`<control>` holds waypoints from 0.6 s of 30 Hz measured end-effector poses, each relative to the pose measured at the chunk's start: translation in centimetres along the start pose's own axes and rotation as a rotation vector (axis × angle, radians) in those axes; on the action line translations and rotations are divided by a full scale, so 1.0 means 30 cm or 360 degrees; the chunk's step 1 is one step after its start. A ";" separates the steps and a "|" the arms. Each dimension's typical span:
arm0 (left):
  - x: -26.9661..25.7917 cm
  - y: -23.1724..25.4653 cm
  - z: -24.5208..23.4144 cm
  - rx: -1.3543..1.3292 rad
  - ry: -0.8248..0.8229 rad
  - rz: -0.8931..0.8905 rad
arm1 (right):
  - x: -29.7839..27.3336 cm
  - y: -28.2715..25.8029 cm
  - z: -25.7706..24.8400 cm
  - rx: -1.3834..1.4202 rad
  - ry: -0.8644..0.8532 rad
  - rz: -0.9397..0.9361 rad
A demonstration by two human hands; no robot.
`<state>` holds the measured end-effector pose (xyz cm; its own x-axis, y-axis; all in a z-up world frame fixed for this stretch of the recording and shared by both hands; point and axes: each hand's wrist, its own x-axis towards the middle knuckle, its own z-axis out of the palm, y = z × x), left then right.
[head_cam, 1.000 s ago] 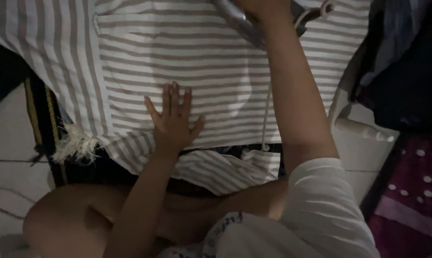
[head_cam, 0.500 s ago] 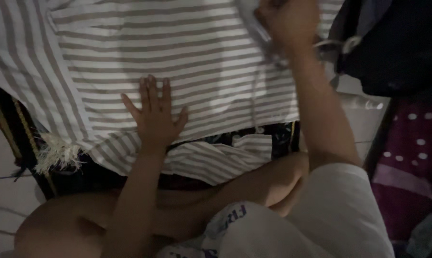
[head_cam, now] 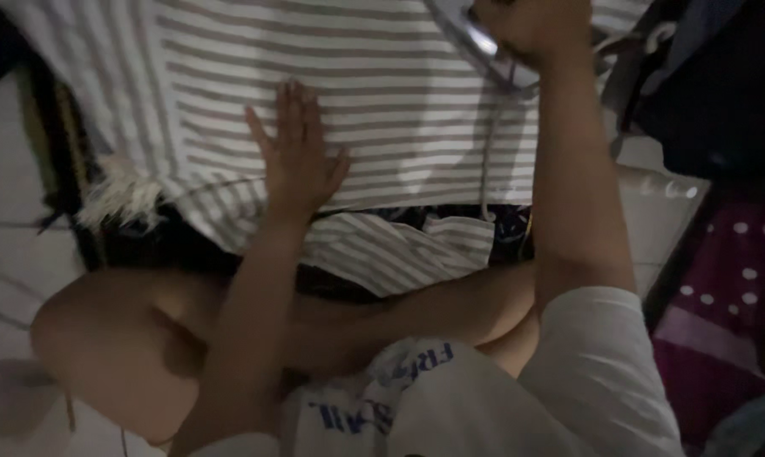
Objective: The person sprays a striped cloth with a bottle and irons the fabric with a flat iron while sitting on the floor.
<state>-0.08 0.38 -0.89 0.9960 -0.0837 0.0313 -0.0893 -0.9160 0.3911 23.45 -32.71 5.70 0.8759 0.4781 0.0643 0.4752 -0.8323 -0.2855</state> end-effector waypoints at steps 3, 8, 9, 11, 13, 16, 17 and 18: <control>-0.009 -0.004 0.013 0.0117 -0.0010 -0.0149 | 0.025 -0.234 -0.022 -0.0116 0.0375 -0.0395; -0.060 -0.116 -0.056 -0.0035 0.0344 -0.0494 | 0.072 -0.491 0.012 -0.0276 -0.0176 -0.0023; -0.076 -0.164 -0.091 -0.0416 0.0410 -0.0498 | 0.084 -0.540 0.023 -0.0254 -0.0221 0.0037; -0.112 -0.274 -0.167 -0.0057 0.0167 -0.0582 | 0.104 -0.644 0.048 -0.0241 -0.0209 -0.0068; -0.133 -0.341 -0.218 0.0287 -0.0101 -0.0655 | 0.125 -0.748 0.081 -0.0231 -0.0206 -0.0154; -0.135 -0.365 -0.259 0.0065 0.0096 -0.0717 | 0.165 -0.918 0.165 -0.0246 -0.0163 -0.0223; -0.113 -0.337 -0.259 0.0093 -0.0110 -0.0899 | 0.180 -0.972 0.197 -0.0225 0.0028 -0.0190; -0.094 -0.308 -0.262 0.0117 -0.0320 -0.1080 | 0.190 -1.013 0.222 -0.0202 0.0216 -0.0158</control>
<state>-2.03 12.16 2.65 0.8125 0.4501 -0.3704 0.5432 -0.8152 0.2009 13.47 -2.83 8.38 0.8235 0.5243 0.2168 0.5587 -0.8159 -0.1490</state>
